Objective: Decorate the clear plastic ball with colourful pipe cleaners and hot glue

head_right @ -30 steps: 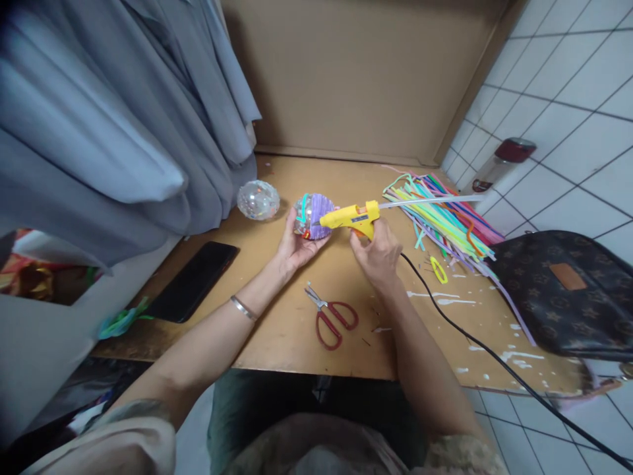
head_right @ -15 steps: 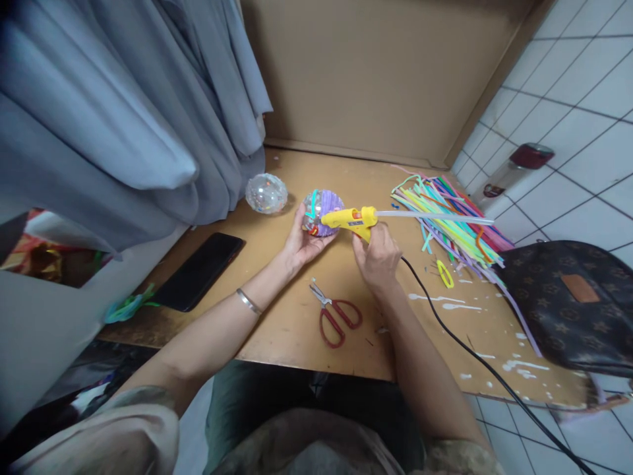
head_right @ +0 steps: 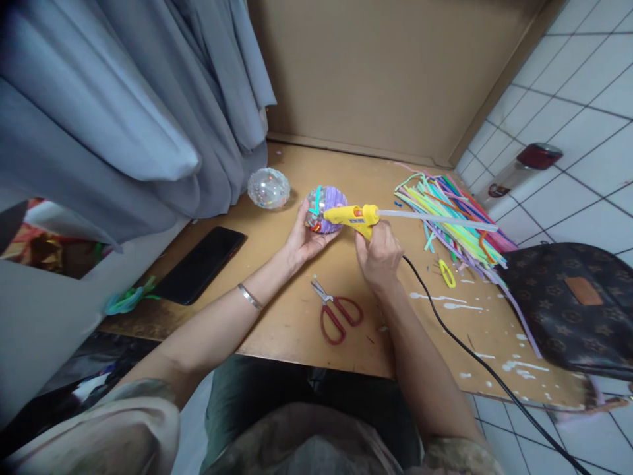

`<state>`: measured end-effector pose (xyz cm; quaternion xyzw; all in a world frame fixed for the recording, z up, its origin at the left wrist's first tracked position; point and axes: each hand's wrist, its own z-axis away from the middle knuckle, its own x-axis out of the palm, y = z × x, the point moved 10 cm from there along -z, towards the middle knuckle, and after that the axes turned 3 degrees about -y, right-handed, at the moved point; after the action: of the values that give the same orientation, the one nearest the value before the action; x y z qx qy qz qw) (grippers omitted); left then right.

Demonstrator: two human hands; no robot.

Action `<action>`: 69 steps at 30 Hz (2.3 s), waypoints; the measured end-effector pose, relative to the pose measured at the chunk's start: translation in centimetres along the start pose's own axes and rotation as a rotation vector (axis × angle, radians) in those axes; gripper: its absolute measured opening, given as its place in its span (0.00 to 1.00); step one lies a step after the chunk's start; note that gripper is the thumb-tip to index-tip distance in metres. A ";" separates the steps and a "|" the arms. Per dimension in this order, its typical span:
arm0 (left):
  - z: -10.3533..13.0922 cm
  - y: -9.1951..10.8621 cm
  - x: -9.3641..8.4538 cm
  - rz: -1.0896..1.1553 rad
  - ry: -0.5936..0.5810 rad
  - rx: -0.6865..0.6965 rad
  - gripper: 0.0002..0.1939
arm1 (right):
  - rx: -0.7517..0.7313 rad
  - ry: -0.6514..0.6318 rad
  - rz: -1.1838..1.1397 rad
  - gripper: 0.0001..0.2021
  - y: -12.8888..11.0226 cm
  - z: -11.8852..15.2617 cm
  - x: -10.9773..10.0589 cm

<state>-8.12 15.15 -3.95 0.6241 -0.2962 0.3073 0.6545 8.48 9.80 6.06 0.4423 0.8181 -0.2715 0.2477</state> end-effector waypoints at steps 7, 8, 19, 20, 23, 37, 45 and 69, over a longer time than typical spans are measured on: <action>0.4 -0.3 0.0 0.124 0.062 -0.061 0.36 | -0.055 0.080 0.015 0.13 -0.3 0.1 -0.5; 0.5 -0.4 0.1 0.144 0.069 -0.070 0.36 | -0.069 0.100 0.012 0.13 -0.4 0.2 -0.7; 0.3 -0.6 -0.2 0.130 0.044 -0.089 0.38 | 0.124 0.113 -0.075 0.11 1.7 -0.1 -0.4; 0.2 -0.6 -0.3 0.122 0.039 -0.083 0.38 | 0.174 0.108 -0.083 0.12 2.4 -0.3 -0.3; -0.1 -0.6 -0.8 0.085 0.034 -0.069 0.41 | 0.365 0.069 -0.098 0.15 5.9 -0.8 -0.1; 1.2 0.3 2.4 -0.475 -0.215 -0.011 0.33 | 0.789 -0.219 0.129 0.17 16.5 2.0 2.3; 1.5 0.0 2.8 -0.540 -0.274 -0.051 0.34 | 0.347 -0.209 -0.185 0.40 9.7 -1.5 1.3; 1.1 -0.1 2.2 -0.684 -0.238 -0.002 0.39 | 0.083 -0.558 -0.936 0.29 0.7 -1.2 3.6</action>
<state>-6.59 14.07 -2.25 0.7179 -0.1446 -0.0047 0.6809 7.10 13.04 4.44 -0.0484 0.8194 -0.4919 0.2902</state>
